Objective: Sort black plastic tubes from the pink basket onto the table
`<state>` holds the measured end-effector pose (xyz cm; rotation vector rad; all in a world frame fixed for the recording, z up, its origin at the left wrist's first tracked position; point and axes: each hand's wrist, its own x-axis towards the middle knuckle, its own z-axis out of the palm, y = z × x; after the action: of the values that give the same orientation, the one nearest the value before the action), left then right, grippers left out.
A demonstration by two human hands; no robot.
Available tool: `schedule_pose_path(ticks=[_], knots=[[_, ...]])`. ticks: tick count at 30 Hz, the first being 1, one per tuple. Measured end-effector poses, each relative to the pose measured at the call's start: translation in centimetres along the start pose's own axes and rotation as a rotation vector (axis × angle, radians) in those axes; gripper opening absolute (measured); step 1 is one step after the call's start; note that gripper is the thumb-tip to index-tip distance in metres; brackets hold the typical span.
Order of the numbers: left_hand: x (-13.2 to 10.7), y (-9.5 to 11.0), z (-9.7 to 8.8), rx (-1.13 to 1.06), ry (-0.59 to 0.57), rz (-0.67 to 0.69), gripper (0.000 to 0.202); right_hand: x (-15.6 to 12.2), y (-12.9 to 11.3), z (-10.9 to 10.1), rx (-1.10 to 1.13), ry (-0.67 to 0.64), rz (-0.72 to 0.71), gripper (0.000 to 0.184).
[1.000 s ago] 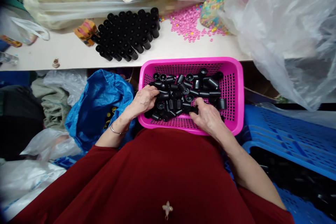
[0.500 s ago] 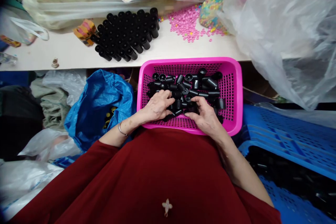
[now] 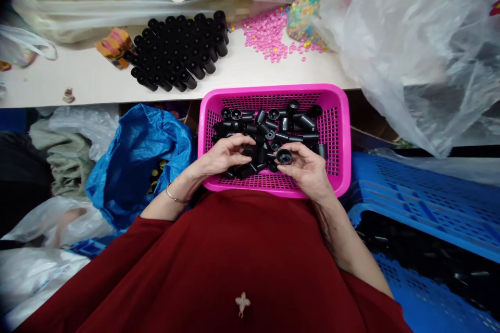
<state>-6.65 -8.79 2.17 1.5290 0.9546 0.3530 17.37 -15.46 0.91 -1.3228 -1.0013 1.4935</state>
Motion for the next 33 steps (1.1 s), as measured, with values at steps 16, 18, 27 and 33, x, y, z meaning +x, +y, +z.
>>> schedule_pose_path(ticks=[16,18,27,33], knots=[[-1.7,0.0,-3.9,-0.745,0.272,-0.141,0.035,2.5,-1.1,-1.4,-1.162,-0.158,-0.433,0.032],[-2.0,-0.1,-3.7,-0.758,0.27,-0.164,0.034,2.5,-1.1,-0.5,-1.307,-0.441,-0.409,0.028],[-1.8,-0.5,-3.2,-0.722,0.243,-0.2,0.028,4.5,-2.3,0.4,-1.673,-0.357,-0.421,0.03],[-1.7,-0.3,-3.2,-0.759,0.257,-0.2,0.031,4.4,-2.0,0.7,-1.54,-0.606,-0.596,0.03]])
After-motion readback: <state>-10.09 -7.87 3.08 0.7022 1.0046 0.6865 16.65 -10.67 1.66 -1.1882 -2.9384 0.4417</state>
